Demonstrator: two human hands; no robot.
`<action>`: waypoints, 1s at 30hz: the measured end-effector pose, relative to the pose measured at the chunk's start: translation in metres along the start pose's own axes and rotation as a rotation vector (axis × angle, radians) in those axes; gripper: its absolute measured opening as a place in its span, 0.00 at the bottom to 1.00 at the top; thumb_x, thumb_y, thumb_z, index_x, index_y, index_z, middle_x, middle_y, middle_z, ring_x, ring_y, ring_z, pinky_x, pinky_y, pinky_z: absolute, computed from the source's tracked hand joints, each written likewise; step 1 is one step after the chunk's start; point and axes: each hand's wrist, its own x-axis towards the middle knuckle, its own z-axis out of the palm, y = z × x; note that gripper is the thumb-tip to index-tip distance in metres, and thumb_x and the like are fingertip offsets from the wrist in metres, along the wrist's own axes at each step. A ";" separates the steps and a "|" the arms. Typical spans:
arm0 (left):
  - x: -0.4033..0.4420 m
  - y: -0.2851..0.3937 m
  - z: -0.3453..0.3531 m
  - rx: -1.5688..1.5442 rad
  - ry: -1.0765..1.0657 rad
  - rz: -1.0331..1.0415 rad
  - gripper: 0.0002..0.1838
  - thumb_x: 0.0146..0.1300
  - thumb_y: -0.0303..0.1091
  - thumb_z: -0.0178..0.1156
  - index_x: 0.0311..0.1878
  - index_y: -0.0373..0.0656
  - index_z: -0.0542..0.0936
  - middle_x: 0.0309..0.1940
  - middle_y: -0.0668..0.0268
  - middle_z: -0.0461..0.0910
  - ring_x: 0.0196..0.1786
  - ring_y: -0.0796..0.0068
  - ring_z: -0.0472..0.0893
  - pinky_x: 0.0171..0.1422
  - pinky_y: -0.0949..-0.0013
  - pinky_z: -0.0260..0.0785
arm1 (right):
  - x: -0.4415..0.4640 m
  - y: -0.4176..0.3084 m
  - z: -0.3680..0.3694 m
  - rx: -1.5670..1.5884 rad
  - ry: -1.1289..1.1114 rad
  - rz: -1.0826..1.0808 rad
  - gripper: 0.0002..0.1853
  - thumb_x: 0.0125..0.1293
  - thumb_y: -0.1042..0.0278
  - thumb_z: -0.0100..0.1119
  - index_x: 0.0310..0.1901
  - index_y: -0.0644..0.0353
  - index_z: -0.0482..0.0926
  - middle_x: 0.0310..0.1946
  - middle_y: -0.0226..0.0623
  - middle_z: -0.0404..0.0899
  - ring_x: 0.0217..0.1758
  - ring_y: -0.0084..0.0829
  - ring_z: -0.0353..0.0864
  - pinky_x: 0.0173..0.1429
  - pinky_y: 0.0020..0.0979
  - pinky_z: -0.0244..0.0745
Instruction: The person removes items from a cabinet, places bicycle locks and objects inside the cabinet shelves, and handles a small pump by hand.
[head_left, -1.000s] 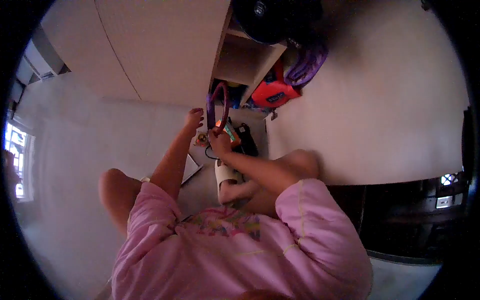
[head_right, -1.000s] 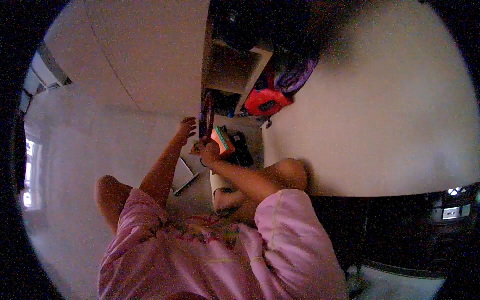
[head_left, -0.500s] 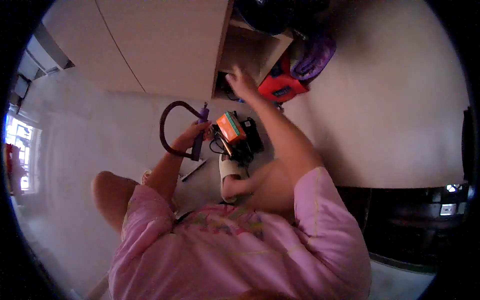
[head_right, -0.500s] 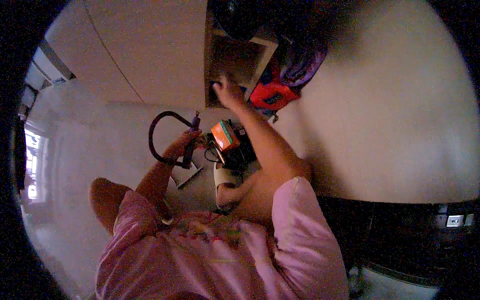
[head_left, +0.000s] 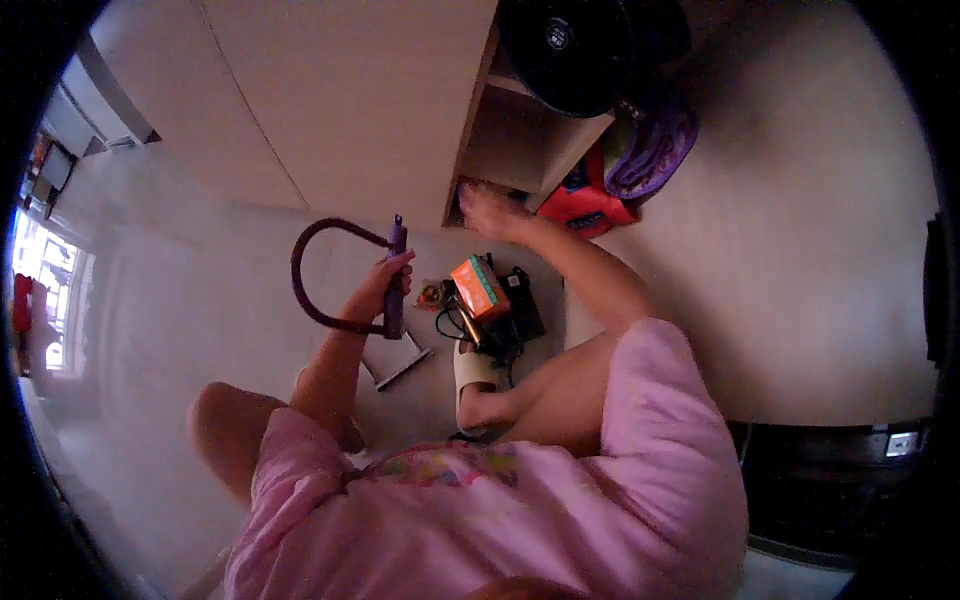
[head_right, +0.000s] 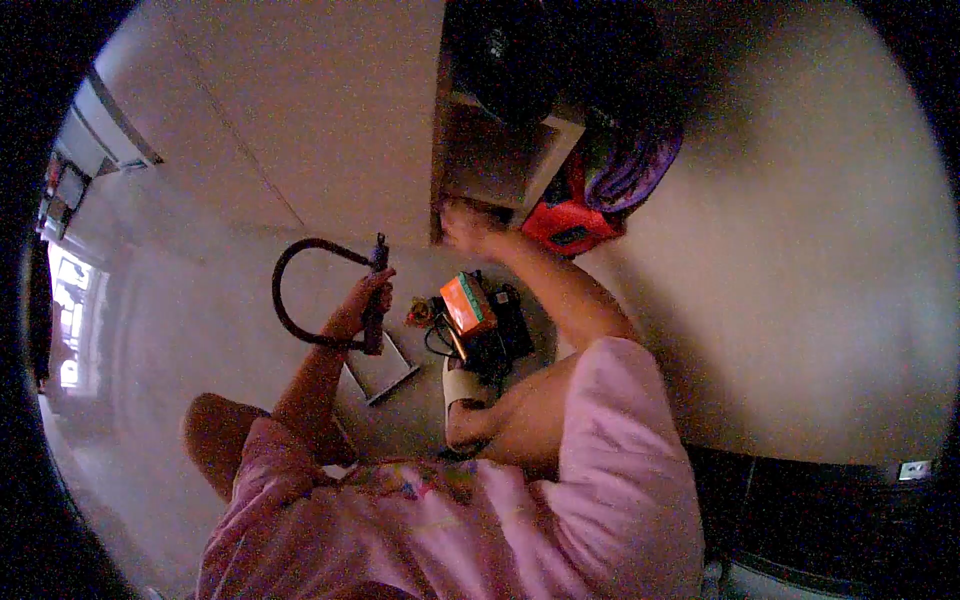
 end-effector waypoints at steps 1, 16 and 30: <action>-0.003 0.003 0.005 0.003 -0.011 0.006 0.12 0.57 0.41 0.58 0.37 0.45 0.71 0.19 0.74 0.67 0.19 0.83 0.67 0.22 0.79 0.61 | -0.017 -0.019 -0.004 0.020 -0.267 -0.048 0.21 0.61 0.54 0.46 0.52 0.56 0.70 0.49 0.47 0.70 0.55 0.44 0.66 0.61 0.40 0.57; -0.048 0.039 0.106 -0.279 -0.555 -0.132 0.15 0.60 0.45 0.55 0.45 0.50 0.67 0.19 0.77 0.61 0.19 0.87 0.62 0.21 0.84 0.60 | -0.088 -0.141 -0.165 1.304 0.493 0.660 0.20 0.56 0.63 0.53 0.51 0.58 0.69 0.39 0.38 0.77 0.43 0.32 0.75 0.46 0.33 0.69; -0.123 0.050 0.178 -0.116 -0.910 -0.114 0.17 0.60 0.41 0.55 0.47 0.43 0.65 0.18 0.74 0.61 0.18 0.84 0.62 0.22 0.80 0.59 | -0.140 -0.136 -0.248 1.491 0.804 0.287 0.14 0.59 0.57 0.55 0.31 0.60 0.77 0.28 0.30 0.78 0.31 0.22 0.76 0.35 0.23 0.69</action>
